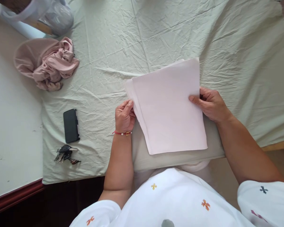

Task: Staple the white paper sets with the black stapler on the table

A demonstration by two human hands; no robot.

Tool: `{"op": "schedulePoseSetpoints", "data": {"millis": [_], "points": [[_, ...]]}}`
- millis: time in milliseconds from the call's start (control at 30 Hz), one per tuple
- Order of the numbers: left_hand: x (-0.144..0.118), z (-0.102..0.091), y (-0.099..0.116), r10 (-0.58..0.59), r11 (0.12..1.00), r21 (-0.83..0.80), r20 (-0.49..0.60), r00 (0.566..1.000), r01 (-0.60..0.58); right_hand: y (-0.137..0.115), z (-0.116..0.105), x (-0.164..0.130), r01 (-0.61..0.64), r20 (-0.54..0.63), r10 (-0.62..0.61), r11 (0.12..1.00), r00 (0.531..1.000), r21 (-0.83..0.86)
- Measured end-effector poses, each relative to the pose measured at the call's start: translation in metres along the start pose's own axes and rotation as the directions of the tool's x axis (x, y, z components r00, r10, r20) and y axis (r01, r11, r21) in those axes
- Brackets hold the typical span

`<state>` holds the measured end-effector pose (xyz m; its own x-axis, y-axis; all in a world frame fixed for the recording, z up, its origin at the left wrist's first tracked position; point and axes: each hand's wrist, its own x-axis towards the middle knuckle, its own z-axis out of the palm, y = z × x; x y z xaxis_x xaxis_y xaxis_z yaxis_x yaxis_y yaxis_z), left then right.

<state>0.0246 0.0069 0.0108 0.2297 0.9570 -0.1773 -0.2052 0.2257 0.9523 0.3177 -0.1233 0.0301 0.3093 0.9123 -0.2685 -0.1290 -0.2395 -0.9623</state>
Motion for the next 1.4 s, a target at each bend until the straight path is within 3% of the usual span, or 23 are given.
{"op": "schedulePoseSetpoints", "data": {"millis": [200,933,1400], "points": [[0.003,-0.003,-0.007,0.021,1.000,-0.010,-0.041,0.999,-0.022,0.008,-0.003,0.007,0.037,-0.062,-0.034,0.998,0.997,0.046],[-0.001,0.004,0.003,-0.035,0.996,-0.084,-0.095,0.995,0.027,0.009,-0.004,0.007,0.070,0.012,-0.070,0.997,0.997,0.035],[-0.002,0.008,0.002,0.031,0.995,-0.091,-0.089,0.996,-0.039,0.008,-0.004,0.006,0.083,-0.005,-0.083,0.997,0.997,-0.011]]}}
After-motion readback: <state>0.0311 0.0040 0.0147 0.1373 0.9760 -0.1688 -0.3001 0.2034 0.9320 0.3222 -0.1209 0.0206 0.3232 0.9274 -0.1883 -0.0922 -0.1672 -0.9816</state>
